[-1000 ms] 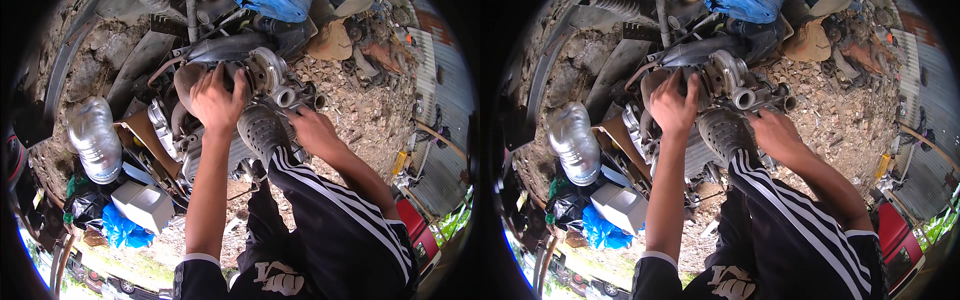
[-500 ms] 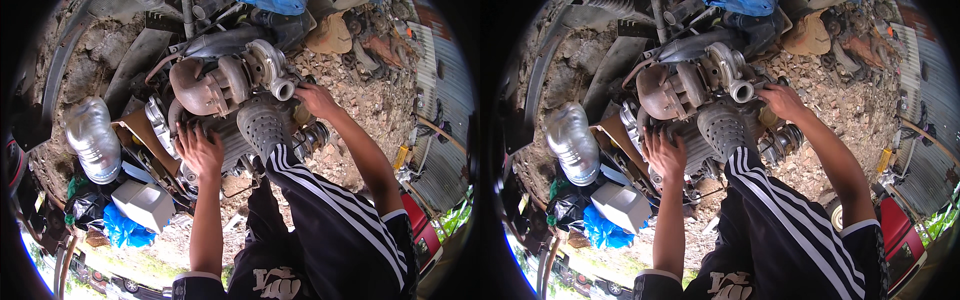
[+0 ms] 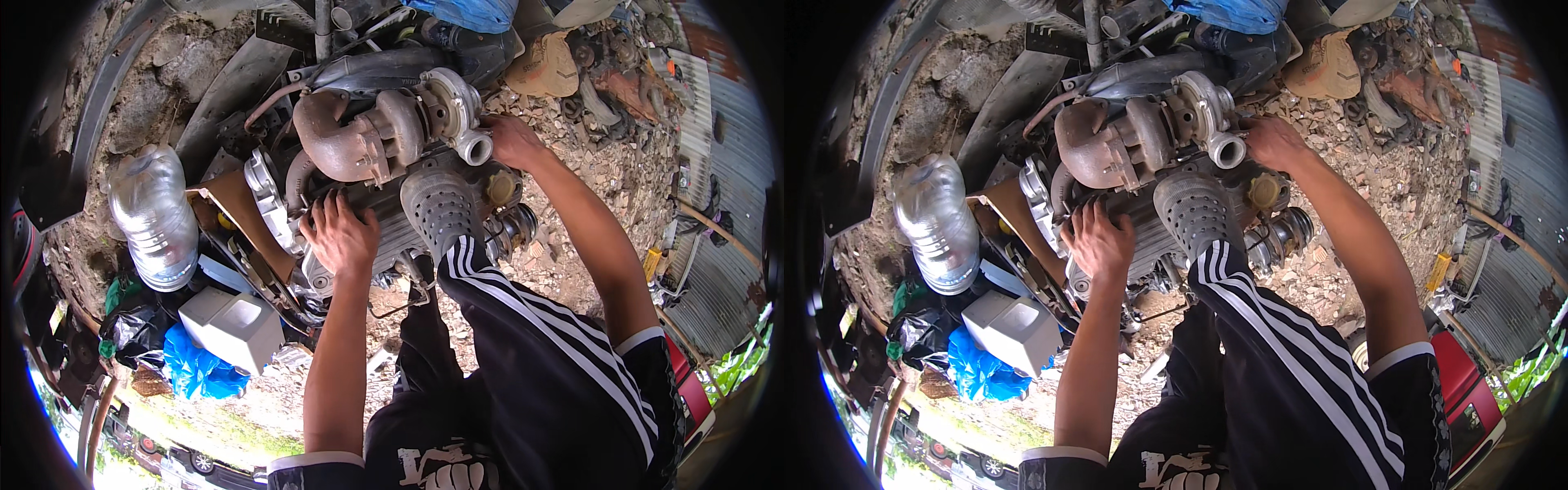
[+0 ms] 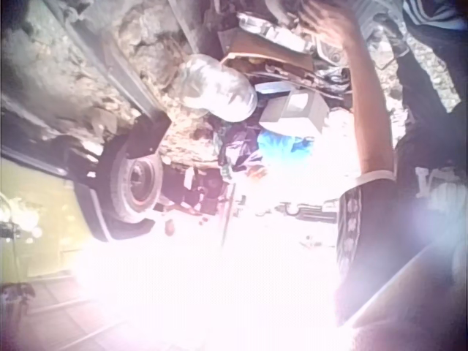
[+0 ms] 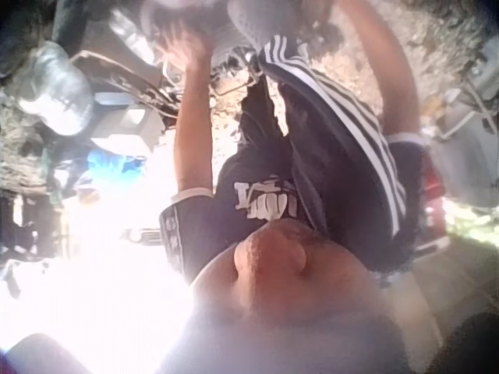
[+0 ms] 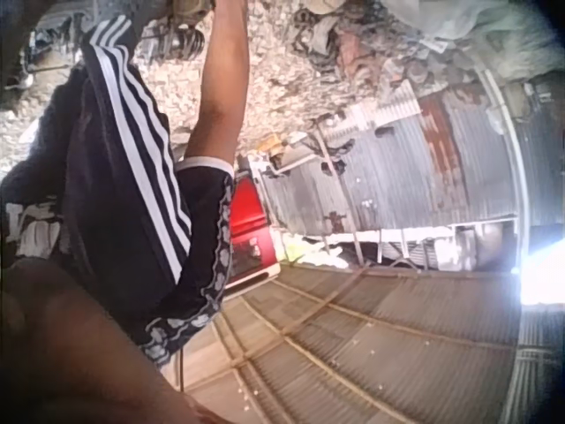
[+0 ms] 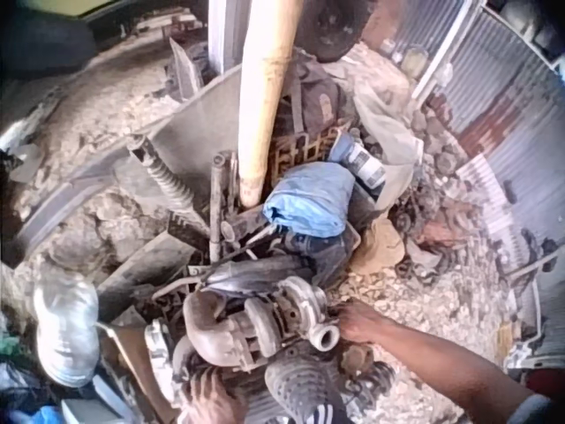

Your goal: The person uses a wrench to loosen and remove bolts from a car engine block resting on the ground. They repeatedly reposition the engine and adjust their stance while working on different bolt locations.

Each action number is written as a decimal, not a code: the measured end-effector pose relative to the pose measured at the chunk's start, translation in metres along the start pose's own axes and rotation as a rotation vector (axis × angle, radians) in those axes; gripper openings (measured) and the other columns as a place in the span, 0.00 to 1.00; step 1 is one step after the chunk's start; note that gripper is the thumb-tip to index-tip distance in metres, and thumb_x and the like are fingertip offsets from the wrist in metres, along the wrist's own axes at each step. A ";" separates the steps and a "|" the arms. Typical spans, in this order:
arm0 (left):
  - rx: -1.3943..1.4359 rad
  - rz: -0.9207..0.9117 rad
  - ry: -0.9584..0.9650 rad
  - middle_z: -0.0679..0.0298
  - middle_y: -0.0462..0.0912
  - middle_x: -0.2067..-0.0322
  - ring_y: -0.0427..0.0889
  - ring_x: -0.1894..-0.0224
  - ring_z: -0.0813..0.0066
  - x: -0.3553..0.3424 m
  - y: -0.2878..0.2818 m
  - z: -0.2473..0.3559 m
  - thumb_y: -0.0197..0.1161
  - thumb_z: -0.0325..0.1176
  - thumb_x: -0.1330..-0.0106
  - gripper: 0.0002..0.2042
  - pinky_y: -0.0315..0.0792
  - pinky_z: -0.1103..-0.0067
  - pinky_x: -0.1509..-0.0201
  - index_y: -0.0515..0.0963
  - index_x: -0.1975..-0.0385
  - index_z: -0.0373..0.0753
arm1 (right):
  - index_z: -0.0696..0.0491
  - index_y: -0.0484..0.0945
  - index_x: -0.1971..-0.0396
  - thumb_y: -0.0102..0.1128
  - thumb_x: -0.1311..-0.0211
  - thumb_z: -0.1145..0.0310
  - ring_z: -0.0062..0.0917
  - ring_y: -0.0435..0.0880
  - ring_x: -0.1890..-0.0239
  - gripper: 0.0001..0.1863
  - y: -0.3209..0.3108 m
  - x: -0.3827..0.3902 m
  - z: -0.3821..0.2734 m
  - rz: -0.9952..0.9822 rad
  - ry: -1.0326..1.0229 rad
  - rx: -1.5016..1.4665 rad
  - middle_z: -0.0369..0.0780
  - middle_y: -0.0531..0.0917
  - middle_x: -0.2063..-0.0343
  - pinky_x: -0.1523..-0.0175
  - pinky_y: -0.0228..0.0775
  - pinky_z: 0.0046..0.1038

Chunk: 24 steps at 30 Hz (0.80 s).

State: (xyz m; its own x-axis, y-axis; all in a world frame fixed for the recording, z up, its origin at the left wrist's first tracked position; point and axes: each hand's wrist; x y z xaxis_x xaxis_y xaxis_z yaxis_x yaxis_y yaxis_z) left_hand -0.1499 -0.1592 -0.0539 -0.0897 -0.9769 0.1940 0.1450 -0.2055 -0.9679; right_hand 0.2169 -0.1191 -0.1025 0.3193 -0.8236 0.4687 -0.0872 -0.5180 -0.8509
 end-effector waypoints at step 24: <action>0.053 -0.072 -0.070 0.57 0.81 0.42 0.72 0.35 0.60 -0.002 0.001 -0.002 0.61 0.44 0.40 0.25 0.52 0.56 0.26 0.80 0.44 0.38 | 0.61 0.77 0.50 0.52 0.41 0.77 0.47 0.84 0.54 0.18 -0.057 0.057 -0.138 -0.072 0.198 -0.135 0.54 0.81 0.57 0.50 0.79 0.41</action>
State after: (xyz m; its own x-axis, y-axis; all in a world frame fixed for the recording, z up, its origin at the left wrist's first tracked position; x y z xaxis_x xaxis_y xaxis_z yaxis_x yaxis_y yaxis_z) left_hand -0.1515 -0.1578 -0.0556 -0.0332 -0.9607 0.2755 0.1922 -0.2766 -0.9416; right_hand 0.1104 -0.1684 0.0056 0.1395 -0.8058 0.5756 -0.2006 -0.5922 -0.7804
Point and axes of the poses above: each hand's wrist, its own x-axis away from the middle knuckle, its own y-axis out of the palm, z = x × y
